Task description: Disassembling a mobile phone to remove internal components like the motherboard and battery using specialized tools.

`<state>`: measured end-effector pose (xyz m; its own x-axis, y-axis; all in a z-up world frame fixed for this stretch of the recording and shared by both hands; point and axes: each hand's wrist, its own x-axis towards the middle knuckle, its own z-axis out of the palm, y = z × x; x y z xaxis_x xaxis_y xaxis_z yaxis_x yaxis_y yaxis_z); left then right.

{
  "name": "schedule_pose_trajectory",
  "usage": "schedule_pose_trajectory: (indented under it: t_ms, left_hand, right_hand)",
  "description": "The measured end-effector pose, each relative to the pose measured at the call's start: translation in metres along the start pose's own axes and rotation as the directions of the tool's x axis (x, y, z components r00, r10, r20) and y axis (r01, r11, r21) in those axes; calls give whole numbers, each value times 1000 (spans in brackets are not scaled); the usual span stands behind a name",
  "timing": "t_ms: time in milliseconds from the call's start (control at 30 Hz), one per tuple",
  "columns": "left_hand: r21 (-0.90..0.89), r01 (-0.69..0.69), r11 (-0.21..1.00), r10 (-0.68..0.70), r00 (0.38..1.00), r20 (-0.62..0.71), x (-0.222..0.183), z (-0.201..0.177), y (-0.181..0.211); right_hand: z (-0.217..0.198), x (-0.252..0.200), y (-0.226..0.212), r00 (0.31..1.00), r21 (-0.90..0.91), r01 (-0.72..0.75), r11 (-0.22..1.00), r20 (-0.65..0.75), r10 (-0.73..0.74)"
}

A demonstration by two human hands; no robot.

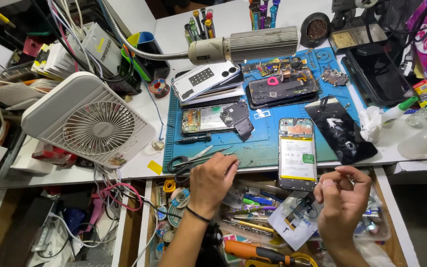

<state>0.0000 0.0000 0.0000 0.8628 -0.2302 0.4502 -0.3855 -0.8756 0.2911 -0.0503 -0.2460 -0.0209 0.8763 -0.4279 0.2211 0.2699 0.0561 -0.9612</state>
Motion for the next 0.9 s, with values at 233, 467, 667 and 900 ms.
schedule_pose_trajectory:
  t_ms: [233, 467, 667, 900]
  left_hand:
    - [176, -122, 977, 121, 993, 16, 7, -5, -22]
    - [286, -63, 956, 34, 994, 104, 10, -28, -22]
    - [297, -16, 955, 19, 1000, -7, 23, -58, -35]
    - [306, -56, 950, 137, 958, -251, 42, -89, -48]
  right_hand:
    - [-1, 3, 0, 1000, 17, -6, 1000, -19, 6]
    - [-1, 4, -1, 1000, 30, -4, 1000, -3, 4]
    - [0, 3, -7, 1000, -9, 15, 1000, -17, -15]
    - [2, 3, -16, 998, -56, 50, 997, -25, -51]
